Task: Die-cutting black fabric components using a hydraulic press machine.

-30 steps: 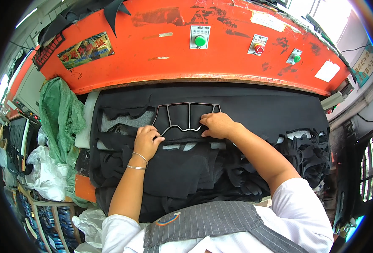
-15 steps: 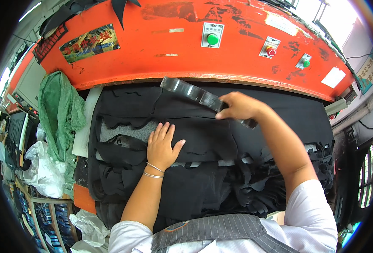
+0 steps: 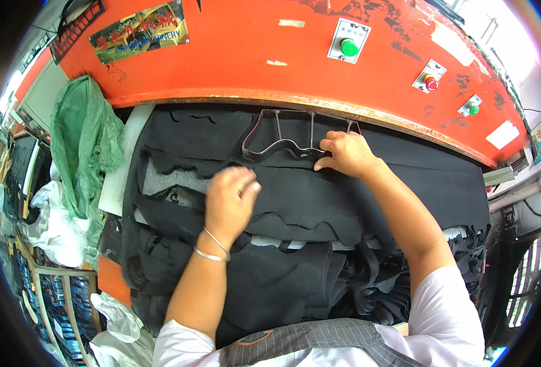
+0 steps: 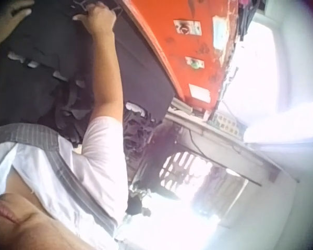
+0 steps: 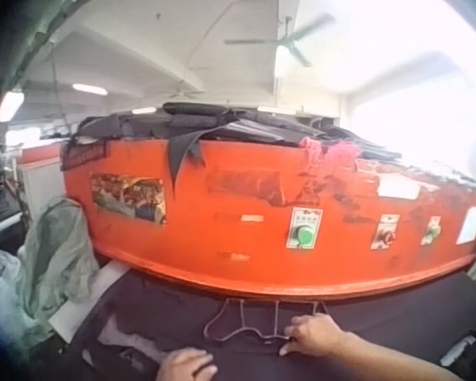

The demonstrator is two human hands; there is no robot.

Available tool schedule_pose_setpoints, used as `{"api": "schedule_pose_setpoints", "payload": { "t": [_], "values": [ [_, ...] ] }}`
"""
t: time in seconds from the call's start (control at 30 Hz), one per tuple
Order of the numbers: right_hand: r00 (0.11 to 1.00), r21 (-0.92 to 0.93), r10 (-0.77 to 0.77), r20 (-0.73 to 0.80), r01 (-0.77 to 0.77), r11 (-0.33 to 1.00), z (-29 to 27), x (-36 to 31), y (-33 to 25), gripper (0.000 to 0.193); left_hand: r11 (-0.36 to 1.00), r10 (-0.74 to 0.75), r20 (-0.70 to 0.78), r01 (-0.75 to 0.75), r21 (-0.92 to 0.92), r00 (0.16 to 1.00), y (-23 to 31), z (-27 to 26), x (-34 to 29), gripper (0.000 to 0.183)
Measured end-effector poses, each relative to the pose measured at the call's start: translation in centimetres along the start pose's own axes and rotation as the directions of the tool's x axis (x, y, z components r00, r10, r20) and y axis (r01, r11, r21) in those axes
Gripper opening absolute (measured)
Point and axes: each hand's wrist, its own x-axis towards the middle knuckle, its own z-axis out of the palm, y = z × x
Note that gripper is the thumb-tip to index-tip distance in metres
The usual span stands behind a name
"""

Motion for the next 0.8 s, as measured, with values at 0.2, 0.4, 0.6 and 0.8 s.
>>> {"api": "schedule_pose_setpoints", "payload": {
  "t": [0.2, 0.4, 0.6, 0.8],
  "values": [
    [0.896, 0.171, 0.147, -0.42, -0.081, 0.982, 2.4, -2.6, 0.3, 0.076, 0.976, -0.004, 0.005, 0.003, 0.219, 1.0, -5.1, -1.5, 4.4, 0.031],
    [0.838, 0.531, 0.476, -0.268, -0.284, 0.798, 6.8, -6.6, 4.8, 0.1, 0.988, 0.053, -0.031, -0.048, 0.149, 0.998, -5.8, 0.7, 4.7, 0.029],
    [0.854, 0.6, 0.449, -0.262, -0.22, 0.769, 6.7, -5.5, 3.8, 0.094, 0.991, 0.041, -0.1, -0.028, 0.128, 0.994, -7.3, 1.3, 5.3, 0.018],
    [0.832, 0.565, 0.526, -0.177, -0.352, 0.746, 6.2, -4.3, 4.5, 0.094, 0.984, 0.093, -0.118, -0.073, 0.163, 0.989, -7.7, 1.9, 6.7, 0.015]
  ]
}}
